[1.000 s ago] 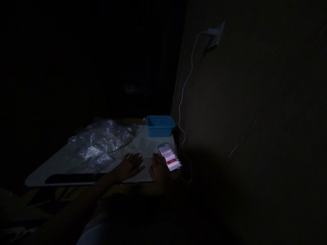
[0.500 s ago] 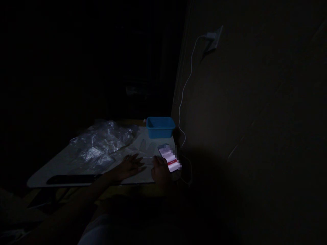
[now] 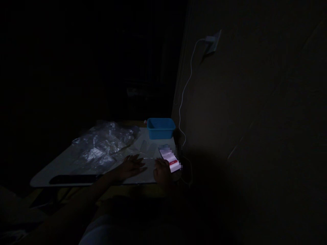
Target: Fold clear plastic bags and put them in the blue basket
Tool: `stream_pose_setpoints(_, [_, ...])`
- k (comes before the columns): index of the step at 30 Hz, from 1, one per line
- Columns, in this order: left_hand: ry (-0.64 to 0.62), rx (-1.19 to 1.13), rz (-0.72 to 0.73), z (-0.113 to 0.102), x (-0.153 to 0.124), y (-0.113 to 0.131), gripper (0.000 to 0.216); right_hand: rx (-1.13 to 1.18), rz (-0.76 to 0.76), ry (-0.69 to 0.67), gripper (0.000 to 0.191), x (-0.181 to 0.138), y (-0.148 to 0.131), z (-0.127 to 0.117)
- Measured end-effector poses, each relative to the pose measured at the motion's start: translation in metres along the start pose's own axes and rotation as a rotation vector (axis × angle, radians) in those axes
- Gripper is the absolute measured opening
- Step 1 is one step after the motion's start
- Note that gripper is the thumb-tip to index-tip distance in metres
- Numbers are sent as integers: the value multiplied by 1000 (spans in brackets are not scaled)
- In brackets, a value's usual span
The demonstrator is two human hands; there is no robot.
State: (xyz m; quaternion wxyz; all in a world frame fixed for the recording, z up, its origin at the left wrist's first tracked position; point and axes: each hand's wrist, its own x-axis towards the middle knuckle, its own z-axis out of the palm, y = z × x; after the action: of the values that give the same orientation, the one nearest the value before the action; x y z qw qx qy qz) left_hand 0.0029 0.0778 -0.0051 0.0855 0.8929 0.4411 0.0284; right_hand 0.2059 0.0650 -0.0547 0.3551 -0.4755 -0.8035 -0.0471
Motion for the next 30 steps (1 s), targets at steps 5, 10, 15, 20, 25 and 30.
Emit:
stream_pose_setpoints(5, [0,-2,5,-2,0,1,52,-18,-61,-33,44,-9,6,-5])
stream_pose_setpoints(10, [-22,-10,-10,-5,-1,3,54,-43,-90,-7,43,-21,12,-10])
stream_pose_setpoints(15, [20,-11,5,-3,0,4,54,-32,-85,5,37,-29,-2,-24])
stream_pose_setpoints(20, [52,7,43,0,1,2,55,8,-146,-95,29,-30,-11,-34])
stream_pose_setpoints(25, [50,21,60,1,2,-2,55,-17,-150,-103,27,-30,-6,-40])
stream_pose_setpoints(30, [59,42,75,-2,1,-4,52,-17,-169,-93,25,-30,-5,-41])
